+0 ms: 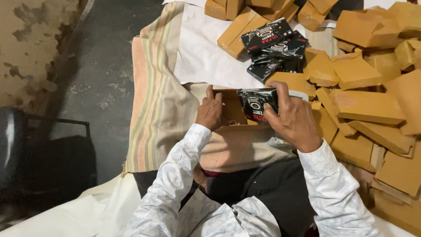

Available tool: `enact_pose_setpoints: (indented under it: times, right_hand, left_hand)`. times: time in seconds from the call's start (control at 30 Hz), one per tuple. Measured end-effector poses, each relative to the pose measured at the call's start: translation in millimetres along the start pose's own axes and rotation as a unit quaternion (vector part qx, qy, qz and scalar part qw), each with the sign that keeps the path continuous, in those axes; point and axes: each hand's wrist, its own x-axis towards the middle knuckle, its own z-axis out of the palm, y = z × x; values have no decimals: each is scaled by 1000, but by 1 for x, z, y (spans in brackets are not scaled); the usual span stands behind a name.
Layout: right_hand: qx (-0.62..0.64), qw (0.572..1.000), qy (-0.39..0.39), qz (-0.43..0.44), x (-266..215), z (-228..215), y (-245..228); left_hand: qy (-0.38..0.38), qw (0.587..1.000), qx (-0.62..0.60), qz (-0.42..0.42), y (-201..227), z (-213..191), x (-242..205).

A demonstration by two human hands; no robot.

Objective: The person places small black packages into brown cardboard boxes, closes the flaps, and seals them with packing tape using a handheld dispenser. The sealed boxes are set aside, and the process repeats with additional boxes and packages.

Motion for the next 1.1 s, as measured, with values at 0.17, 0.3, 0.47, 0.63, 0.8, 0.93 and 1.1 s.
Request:
enact_pose_setpoints:
  times: [0.17, 0.3, 0.47, 0.63, 0.8, 0.93, 1.1]
  right_hand:
    - [-10, 999, -24, -27, 1, 6, 3]
    - [-9, 996, -73, 40, 3, 36, 27]
    - [184, 947, -71, 255, -4, 109, 70]
    - [284, 909, 17, 305, -41, 174, 104]
    - [502, 810, -2, 303, -41, 191, 118]
    - [468, 826, -23, 312, -33, 183, 114]
    - [141, 945, -39, 292, -34, 162, 103]
  left_hand:
    - [17, 1000, 7, 14, -4, 5, 0]
    - [-7, 999, -29, 41, -7, 5, -1]
    - [-45, 991, -32, 119, -12, -6, 4]
    - [-71, 993, -17, 96, -16, -17, -2]
    - [-53, 997, 10, 58, -17, -29, -18]
    - [-48, 998, 0, 31, -9, -29, -28]
    - [-58, 998, -15, -2, 7, -20, -37]
